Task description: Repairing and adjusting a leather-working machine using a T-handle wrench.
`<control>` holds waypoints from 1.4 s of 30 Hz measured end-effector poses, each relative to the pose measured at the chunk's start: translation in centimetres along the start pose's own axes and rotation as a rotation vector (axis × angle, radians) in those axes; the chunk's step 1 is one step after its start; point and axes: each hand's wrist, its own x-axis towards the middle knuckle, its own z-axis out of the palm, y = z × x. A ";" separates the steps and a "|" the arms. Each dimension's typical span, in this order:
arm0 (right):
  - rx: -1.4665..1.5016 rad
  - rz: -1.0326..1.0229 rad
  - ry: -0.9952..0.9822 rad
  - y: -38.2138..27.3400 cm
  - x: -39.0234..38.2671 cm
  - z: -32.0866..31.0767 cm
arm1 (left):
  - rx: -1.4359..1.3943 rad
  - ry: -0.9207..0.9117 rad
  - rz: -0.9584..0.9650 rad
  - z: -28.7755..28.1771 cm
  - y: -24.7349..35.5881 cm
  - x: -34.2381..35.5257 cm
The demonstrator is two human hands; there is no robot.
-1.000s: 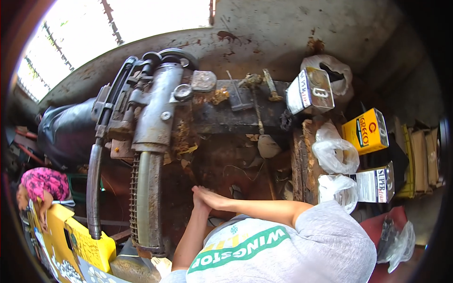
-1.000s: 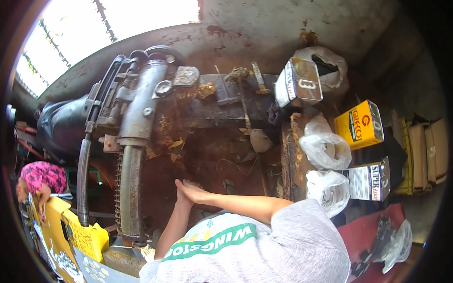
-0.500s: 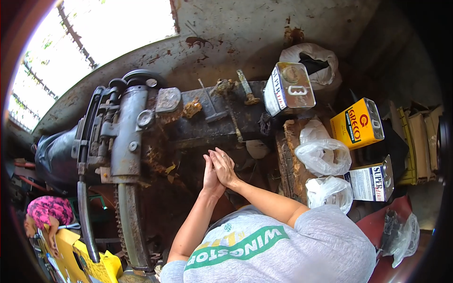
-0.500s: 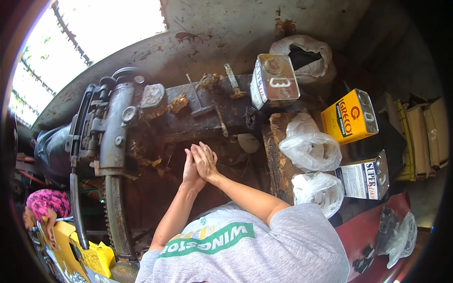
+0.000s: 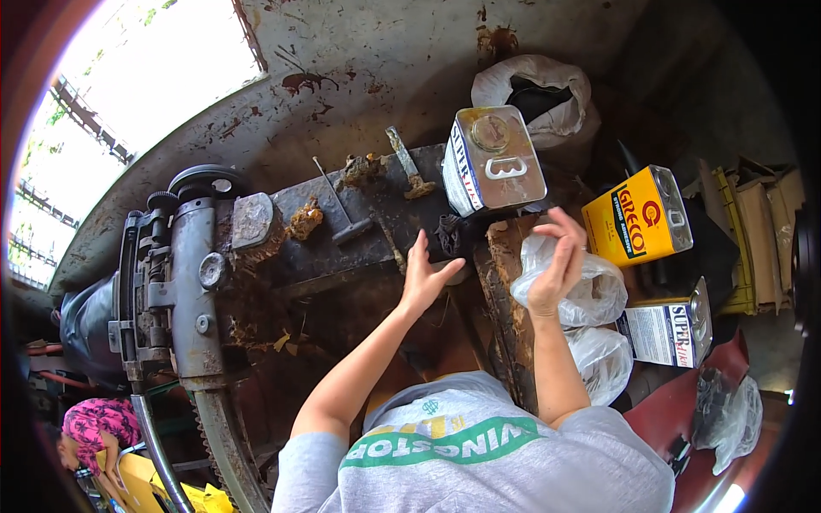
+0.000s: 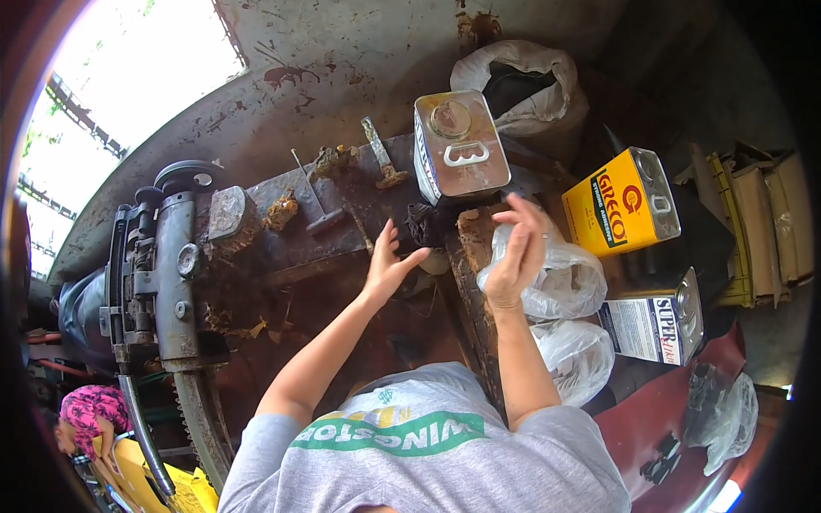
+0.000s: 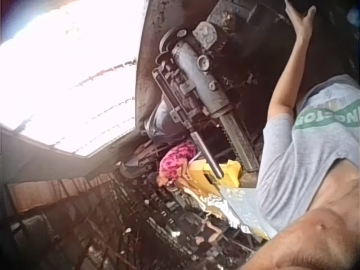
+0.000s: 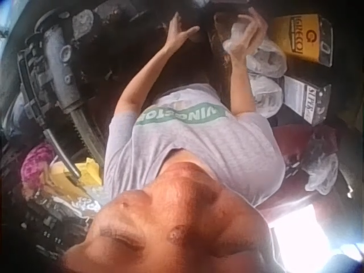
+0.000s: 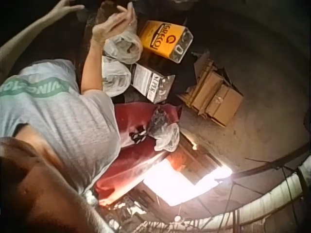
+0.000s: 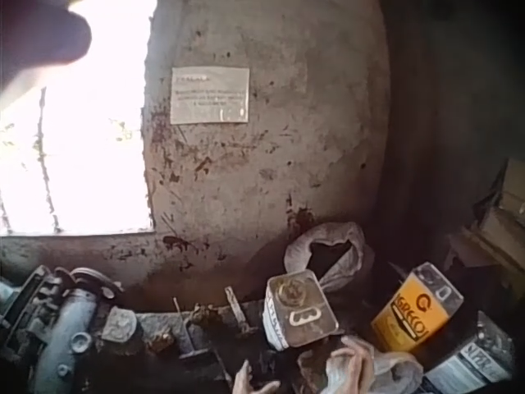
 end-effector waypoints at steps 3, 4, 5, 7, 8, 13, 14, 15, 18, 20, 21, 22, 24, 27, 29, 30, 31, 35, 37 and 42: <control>0.098 0.067 0.093 -1.4 1.9 -0.2 | 0.459 0.100 0.207 2.1 -0.4 3.3; -0.053 0.060 0.043 -1.5 2.4 0.3 | 0.527 0.137 0.151 2.7 0.0 3.7; -0.202 0.054 -0.011 -1.4 2.7 0.9 | 0.595 0.177 0.094 3.1 0.3 4.1; -0.291 0.056 -0.068 -0.3 3.1 2.0 | 0.590 0.235 0.116 3.5 -0.2 4.7; -0.352 0.013 -0.104 0.3 3.1 2.6 | 0.594 0.242 0.131 3.5 -0.4 4.8; -0.351 0.035 -0.132 1.5 3.5 4.9 | 0.343 0.105 -0.039 0.6 -0.1 5.5; -0.386 0.037 -0.113 1.6 3.5 5.0 | 0.355 0.154 -0.070 0.3 -0.2 5.5; -0.413 0.035 -0.098 1.6 3.5 5.3 | 0.357 0.173 -0.073 -0.2 0.1 5.1; -0.500 0.028 -0.087 1.7 3.3 5.3 | -0.168 0.125 -0.332 -1.7 2.2 2.9; -0.570 -0.048 -0.039 1.4 3.4 5.5 | -0.316 0.103 -0.328 -3.0 3.8 0.8; -0.488 -0.084 0.003 -0.4 3.9 5.9 | -0.466 0.072 -0.314 -3.9 4.4 -0.3; -0.360 -0.113 0.015 -1.7 4.4 5.9 | -0.518 0.077 -0.310 -4.6 4.6 -1.1; -0.067 -0.193 0.029 -3.4 5.3 6.2 | -0.579 0.086 -0.278 -5.4 6.0 -2.8; 0.452 0.015 -0.212 -5.4 5.4 7.8 | -0.666 0.120 -0.241 -7.2 7.5 -5.5; 0.593 0.324 -0.376 -6.6 4.8 10.0 | -0.714 0.221 -0.193 -8.3 8.8 -7.9; 0.659 0.485 -0.507 -6.2 4.6 10.9 | -0.736 0.237 -0.145 -9.2 9.1 -9.1; 0.723 0.651 -0.653 -5.1 4.1 12.1 | -0.742 0.286 -0.122 -10.2 9.1 -10.4; 1.300 1.081 -1.264 -8.0 0.2 14.9 | -0.801 0.319 0.112 -12.9 11.9 -17.5; 1.437 1.169 -1.393 -11.2 -2.5 15.6 | -0.691 0.409 0.159 -13.6 11.5 -19.7; 1.512 0.901 -1.699 -20.2 -5.3 17.4 | -0.180 0.735 0.436 -15.0 14.8 -28.5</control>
